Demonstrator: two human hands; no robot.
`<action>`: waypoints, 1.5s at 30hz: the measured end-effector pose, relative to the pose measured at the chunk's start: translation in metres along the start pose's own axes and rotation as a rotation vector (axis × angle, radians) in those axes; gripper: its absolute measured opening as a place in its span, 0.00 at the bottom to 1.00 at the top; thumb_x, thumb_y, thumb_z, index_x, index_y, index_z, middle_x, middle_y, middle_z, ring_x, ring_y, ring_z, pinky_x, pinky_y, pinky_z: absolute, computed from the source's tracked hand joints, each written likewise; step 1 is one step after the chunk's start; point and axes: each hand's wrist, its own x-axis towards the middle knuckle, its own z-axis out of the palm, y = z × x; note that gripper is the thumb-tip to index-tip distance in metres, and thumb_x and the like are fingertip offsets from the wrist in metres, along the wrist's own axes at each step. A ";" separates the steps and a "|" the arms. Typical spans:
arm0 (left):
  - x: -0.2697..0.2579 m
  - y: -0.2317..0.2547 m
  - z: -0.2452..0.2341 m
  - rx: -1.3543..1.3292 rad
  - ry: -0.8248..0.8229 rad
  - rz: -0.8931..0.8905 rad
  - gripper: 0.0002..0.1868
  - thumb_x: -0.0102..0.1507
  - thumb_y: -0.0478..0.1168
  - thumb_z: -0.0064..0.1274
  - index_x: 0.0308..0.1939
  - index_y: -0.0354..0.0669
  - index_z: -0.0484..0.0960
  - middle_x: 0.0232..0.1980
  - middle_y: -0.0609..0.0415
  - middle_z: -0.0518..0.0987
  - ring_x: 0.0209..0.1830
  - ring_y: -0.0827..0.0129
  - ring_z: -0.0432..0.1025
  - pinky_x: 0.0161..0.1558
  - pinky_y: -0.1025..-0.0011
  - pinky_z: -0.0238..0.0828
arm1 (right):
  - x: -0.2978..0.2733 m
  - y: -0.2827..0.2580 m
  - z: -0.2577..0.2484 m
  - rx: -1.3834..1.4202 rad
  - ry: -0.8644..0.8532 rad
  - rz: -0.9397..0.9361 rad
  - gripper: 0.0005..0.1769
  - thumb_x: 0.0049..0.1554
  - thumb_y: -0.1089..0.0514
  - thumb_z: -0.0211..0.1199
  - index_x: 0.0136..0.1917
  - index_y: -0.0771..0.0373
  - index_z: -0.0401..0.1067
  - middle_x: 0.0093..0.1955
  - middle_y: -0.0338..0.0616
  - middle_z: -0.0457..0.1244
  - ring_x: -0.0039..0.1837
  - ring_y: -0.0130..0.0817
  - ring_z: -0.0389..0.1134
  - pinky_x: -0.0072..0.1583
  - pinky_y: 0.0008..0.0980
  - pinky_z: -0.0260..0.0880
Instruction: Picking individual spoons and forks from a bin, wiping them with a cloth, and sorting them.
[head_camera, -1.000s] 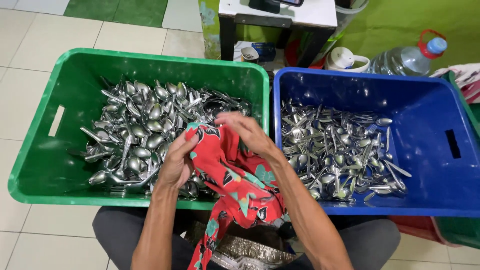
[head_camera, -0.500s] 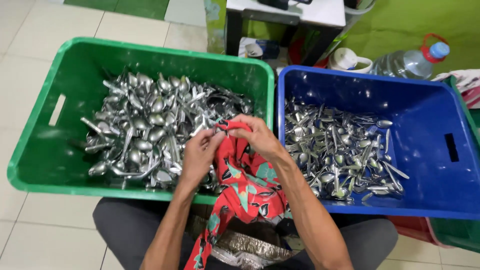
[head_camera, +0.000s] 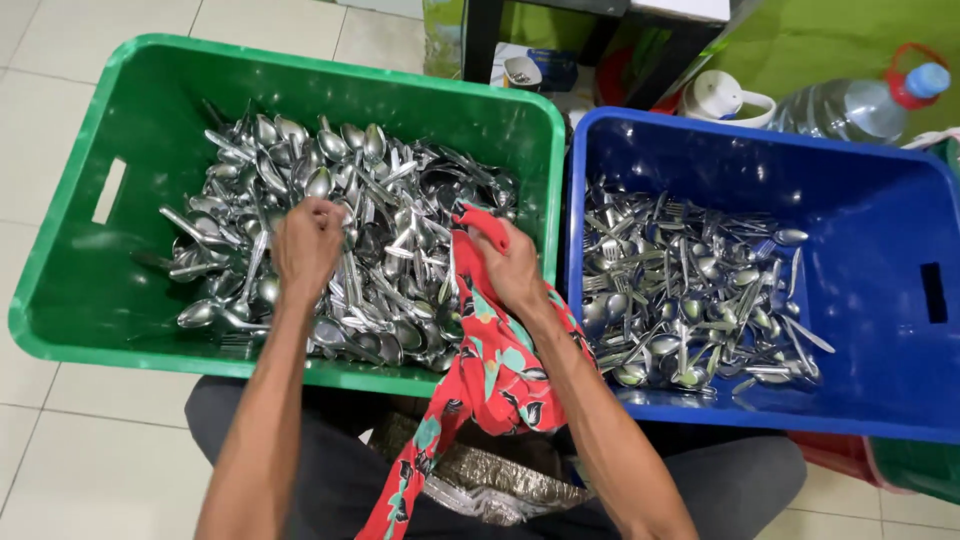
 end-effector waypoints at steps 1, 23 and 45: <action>0.015 -0.020 0.016 0.002 0.001 0.003 0.10 0.68 0.48 0.51 0.43 0.52 0.85 0.39 0.55 0.85 0.48 0.43 0.77 0.49 0.48 0.72 | 0.009 0.019 0.001 0.003 0.002 -0.001 0.08 0.54 0.56 0.69 0.39 0.59 0.73 0.34 0.44 0.65 0.41 0.36 0.65 0.49 0.33 0.67; -0.080 0.042 0.007 -0.145 -0.018 0.020 0.13 0.67 0.35 0.48 0.30 0.35 0.85 0.22 0.40 0.77 0.27 0.48 0.74 0.39 0.55 0.69 | 0.005 0.054 0.027 -0.371 -0.174 -0.562 0.18 0.58 0.59 0.62 0.62 0.57 0.69 0.52 0.48 0.64 0.49 0.55 0.72 0.50 0.49 0.74; -0.101 0.039 -0.025 0.055 -0.201 0.231 0.11 0.66 0.40 0.50 0.35 0.34 0.81 0.28 0.32 0.79 0.37 0.30 0.74 0.39 0.40 0.66 | 0.033 0.076 0.016 -0.603 0.009 -0.369 0.18 0.52 0.57 0.66 0.57 0.54 0.70 0.50 0.44 0.59 0.47 0.62 0.70 0.47 0.57 0.73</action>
